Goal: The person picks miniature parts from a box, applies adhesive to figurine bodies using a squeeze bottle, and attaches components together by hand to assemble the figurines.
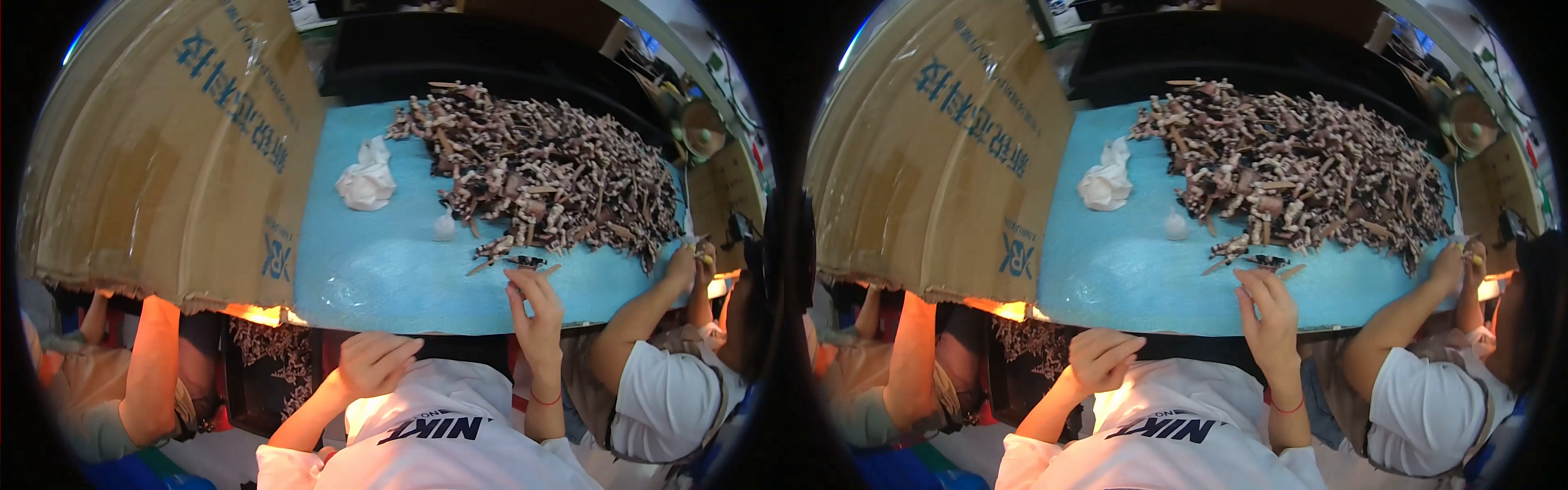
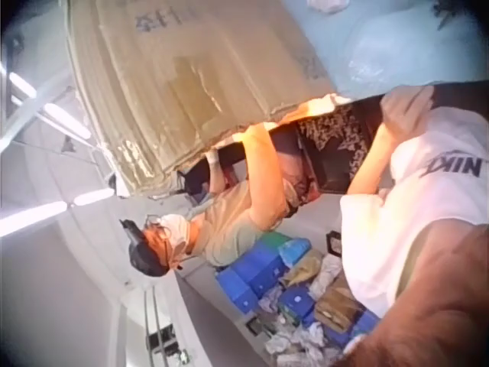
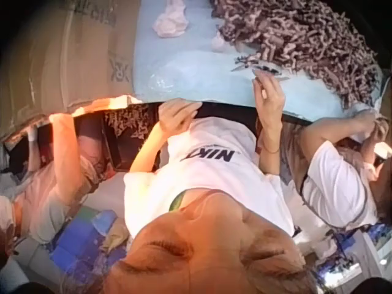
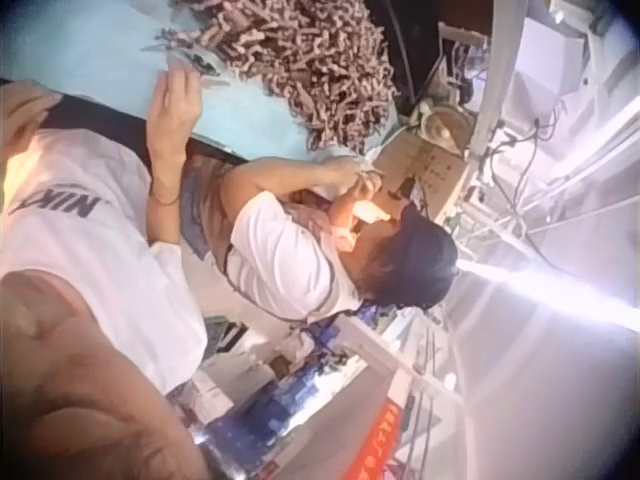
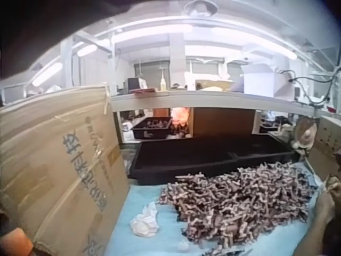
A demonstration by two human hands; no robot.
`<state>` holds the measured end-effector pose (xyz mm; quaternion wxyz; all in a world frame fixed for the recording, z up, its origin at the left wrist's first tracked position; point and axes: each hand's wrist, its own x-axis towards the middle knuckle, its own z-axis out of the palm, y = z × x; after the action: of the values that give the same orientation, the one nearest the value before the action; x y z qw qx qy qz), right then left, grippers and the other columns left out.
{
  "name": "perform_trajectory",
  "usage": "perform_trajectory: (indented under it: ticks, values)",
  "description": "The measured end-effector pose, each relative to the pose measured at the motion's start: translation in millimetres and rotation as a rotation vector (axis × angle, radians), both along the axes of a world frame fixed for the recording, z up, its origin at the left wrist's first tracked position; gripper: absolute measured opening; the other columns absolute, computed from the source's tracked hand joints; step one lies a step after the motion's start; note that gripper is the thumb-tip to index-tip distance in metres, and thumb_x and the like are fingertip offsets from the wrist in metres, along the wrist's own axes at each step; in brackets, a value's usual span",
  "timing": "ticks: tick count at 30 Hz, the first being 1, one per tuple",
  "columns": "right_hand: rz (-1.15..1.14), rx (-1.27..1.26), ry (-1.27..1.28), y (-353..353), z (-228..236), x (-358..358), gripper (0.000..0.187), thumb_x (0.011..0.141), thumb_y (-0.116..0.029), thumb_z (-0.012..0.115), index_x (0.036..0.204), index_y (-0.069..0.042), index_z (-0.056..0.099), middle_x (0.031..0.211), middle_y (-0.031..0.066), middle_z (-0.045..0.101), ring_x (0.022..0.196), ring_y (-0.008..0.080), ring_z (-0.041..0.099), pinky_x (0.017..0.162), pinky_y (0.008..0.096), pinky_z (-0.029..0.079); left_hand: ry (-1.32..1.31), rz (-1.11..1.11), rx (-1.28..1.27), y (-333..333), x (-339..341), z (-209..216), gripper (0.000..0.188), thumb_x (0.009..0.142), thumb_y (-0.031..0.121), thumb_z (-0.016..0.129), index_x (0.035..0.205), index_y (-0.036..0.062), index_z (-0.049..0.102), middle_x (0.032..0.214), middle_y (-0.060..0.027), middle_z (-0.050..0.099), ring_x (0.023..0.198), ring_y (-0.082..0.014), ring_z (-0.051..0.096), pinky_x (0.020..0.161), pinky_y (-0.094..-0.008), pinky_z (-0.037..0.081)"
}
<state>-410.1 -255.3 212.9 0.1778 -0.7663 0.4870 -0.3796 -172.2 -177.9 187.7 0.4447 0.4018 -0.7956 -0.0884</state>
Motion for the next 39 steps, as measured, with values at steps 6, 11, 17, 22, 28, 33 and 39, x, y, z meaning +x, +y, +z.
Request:
perform_trajectory:
  ticks: [6,11,17,22,28,33,39]
  values:
    - [-0.006,-0.186,0.154,-32,8,0,0.029,0.070,0.006,0.057,0.098,-0.003,0.059,0.102,0.0092,0.057,0.081,0.0244,0.055,0.064,0.0325,0.046,0.110,-0.101,0.003,-27,-49,5,0.025,0.067,0.003,0.065,0.092,0.0016,0.062,0.077,-0.0073,0.060,0.059,-0.0204,0.058,0.050,-0.0286,0.046]
    - [0.038,-0.220,0.380,-48,-1,5,0.028,0.067,0.003,0.056,0.093,-0.005,0.060,0.100,0.0069,0.058,0.078,0.0227,0.055,0.062,0.0311,0.047,0.146,-0.051,0.073,-30,-59,0,0.023,0.068,0.000,0.064,0.091,0.0014,0.062,0.076,-0.0075,0.060,0.058,-0.0198,0.057,0.049,-0.0285,0.046]
    - [0.100,-0.246,0.321,-49,-10,-4,0.024,0.066,0.000,0.058,0.089,-0.006,0.060,0.090,0.0057,0.059,0.077,0.0229,0.057,0.062,0.0315,0.048,0.238,-0.014,0.219,-29,-49,-3,0.021,0.069,-0.004,0.063,0.090,0.0011,0.063,0.075,-0.0096,0.061,0.058,-0.0213,0.058,0.048,-0.0280,0.046]
    - [0.151,-0.094,0.153,-44,-6,-6,0.023,0.066,-0.001,0.063,0.088,-0.005,0.060,0.088,0.0059,0.060,0.077,0.0232,0.059,0.064,0.0323,0.048,0.314,0.033,0.271,-32,-45,0,0.019,0.072,-0.004,0.061,0.090,0.0005,0.063,0.076,-0.0112,0.061,0.058,-0.0206,0.058,0.049,-0.0263,0.046]
    - [0.344,-0.078,0.074,-43,10,-4,0.018,0.065,-0.002,0.065,0.083,-0.004,0.061,0.090,0.0068,0.060,0.078,0.0232,0.059,0.064,0.0323,0.048,0.499,0.127,0.302,-40,-40,12,0.014,0.078,-0.001,0.057,0.091,-0.0001,0.063,0.079,-0.0102,0.063,0.068,-0.0201,0.059,0.058,-0.0266,0.045]
    - [0.395,0.013,0.011,-39,20,0,0.018,0.066,-0.002,0.065,0.083,-0.004,0.062,0.088,0.0077,0.060,0.079,0.0239,0.059,0.063,0.0318,0.048,0.604,0.158,0.418,-41,-33,16,0.016,0.079,-0.001,0.056,0.093,0.0003,0.063,0.083,-0.0106,0.063,0.072,-0.0211,0.059,0.062,-0.0273,0.046]
    - [0.363,0.039,0.260,-44,10,5,0.018,0.065,-0.001,0.065,0.083,-0.005,0.063,0.086,0.0085,0.059,0.076,0.0253,0.058,0.063,0.0324,0.048,0.415,0.150,0.321,-34,-23,8,0.017,0.079,-0.002,0.056,0.094,0.0006,0.063,0.083,-0.0106,0.063,0.073,-0.0212,0.060,0.061,-0.0272,0.047]
